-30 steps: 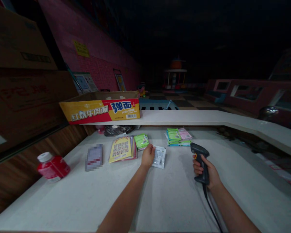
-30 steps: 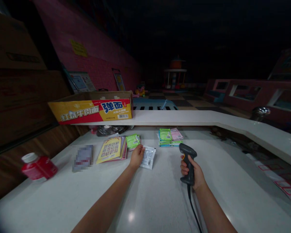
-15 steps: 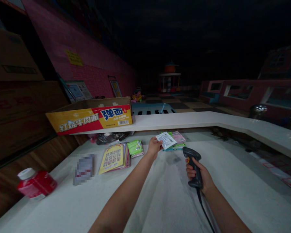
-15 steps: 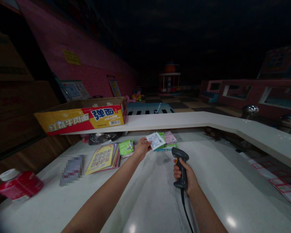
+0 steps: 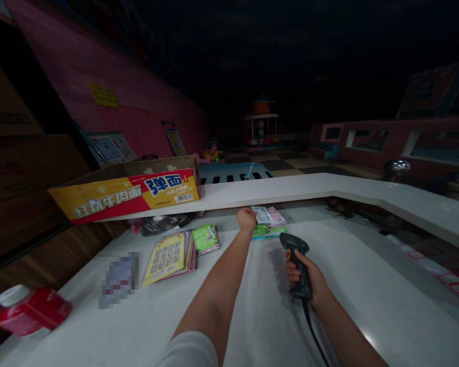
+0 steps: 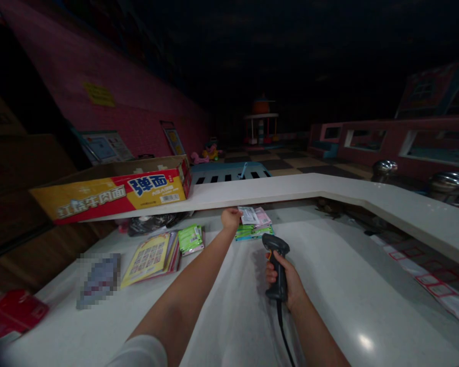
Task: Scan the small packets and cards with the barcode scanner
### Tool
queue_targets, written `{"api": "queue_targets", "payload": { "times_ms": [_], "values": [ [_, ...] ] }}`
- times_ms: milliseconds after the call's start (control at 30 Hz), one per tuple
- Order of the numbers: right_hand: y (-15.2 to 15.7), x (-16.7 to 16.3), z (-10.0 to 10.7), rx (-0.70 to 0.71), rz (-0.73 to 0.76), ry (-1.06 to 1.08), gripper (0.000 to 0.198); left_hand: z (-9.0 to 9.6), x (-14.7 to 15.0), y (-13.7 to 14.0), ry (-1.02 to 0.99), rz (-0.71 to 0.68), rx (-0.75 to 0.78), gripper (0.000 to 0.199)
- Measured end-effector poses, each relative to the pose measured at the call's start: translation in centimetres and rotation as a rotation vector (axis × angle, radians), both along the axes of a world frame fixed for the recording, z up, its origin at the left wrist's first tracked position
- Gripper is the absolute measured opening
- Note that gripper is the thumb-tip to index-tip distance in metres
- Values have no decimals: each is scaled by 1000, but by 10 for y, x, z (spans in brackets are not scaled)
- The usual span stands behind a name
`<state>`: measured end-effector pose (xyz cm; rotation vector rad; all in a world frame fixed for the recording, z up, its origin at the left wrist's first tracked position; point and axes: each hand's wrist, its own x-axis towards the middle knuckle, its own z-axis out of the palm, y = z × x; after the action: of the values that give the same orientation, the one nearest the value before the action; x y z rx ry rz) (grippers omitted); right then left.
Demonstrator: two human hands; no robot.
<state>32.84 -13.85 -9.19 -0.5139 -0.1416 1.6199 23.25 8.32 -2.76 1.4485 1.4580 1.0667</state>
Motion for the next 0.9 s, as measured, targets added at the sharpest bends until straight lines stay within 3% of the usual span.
{"api": "queue_targets", "payload": {
  "times_ms": [233, 400, 467, 633, 900],
  "values": [
    [-2, 0, 0, 4, -20, -50, 25, 6, -29, -27, 369, -61, 342, 22],
    [-5, 0, -1, 0, -31, -38, 22, 3, -76, -54, 621, 1, 489, 26],
    [-6, 0, 0, -13, -26, -39, 20, 2, -98, -59, 774, 94, 471, 29],
    [-9, -1, 4, -22, -11, -56, 18, -6, -145, -55, 1050, 307, 249, 35],
    [-11, -4, 8, -33, -17, -48, 16, -13, -164, -51, 1131, 275, 198, 41]
  ]
}}
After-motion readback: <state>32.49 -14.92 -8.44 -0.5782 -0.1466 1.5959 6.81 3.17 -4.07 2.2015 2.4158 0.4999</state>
